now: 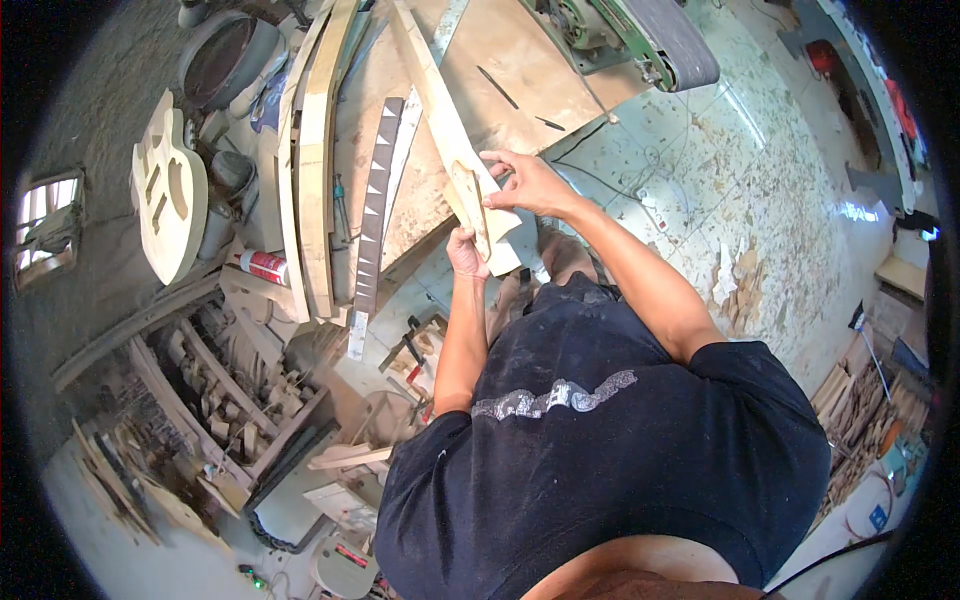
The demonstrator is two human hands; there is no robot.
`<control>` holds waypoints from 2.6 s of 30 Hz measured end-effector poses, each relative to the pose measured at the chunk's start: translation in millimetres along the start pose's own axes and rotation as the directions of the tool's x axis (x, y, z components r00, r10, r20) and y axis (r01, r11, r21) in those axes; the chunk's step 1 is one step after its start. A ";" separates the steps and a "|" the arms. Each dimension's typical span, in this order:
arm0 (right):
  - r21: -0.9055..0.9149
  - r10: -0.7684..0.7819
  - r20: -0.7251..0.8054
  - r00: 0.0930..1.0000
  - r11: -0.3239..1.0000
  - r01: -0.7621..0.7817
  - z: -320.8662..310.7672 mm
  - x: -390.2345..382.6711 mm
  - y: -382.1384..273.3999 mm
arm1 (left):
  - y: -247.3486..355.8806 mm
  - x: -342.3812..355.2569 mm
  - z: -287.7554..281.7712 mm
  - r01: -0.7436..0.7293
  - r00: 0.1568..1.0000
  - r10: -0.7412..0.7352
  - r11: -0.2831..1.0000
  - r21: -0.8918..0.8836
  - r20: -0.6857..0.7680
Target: The person holds a small rectangular wooden block and presses different sides of it against a moving belt sander, then uses a pencil to mark a line on a curved wooden piece after placing the block against it.
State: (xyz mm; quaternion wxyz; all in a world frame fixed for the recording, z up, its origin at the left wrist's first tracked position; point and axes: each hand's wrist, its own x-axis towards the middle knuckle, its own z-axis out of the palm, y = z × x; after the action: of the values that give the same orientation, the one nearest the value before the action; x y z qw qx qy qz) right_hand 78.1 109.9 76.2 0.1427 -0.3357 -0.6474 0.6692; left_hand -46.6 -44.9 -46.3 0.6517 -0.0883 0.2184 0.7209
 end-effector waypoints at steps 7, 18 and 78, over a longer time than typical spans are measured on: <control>0.040 0.087 -0.007 0.996 0.995 -0.087 -19.1 -5.7 9.3 | 0.2 -1.0 13.9 -0.028 0.998 0.039 0.982 0.187 -0.055; 0.675 0.209 0.037 0.977 0.716 -0.179 -55.3 -13.8 82.4 | 37.3 -25.5 11.0 -0.070 0.998 0.071 0.984 0.162 0.003; 0.638 0.183 -0.065 0.981 0.763 -0.100 48.6 -20.3 60.8 | -13.8 -33.7 80.4 -0.276 0.907 0.391 0.278 0.920 0.154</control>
State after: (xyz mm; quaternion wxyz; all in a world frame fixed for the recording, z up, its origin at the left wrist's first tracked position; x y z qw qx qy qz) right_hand 76.9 52.4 20.0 0.2358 -0.3571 -0.3478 0.8342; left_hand -15.9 -39.9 36.3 0.4078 0.3056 0.6319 0.5839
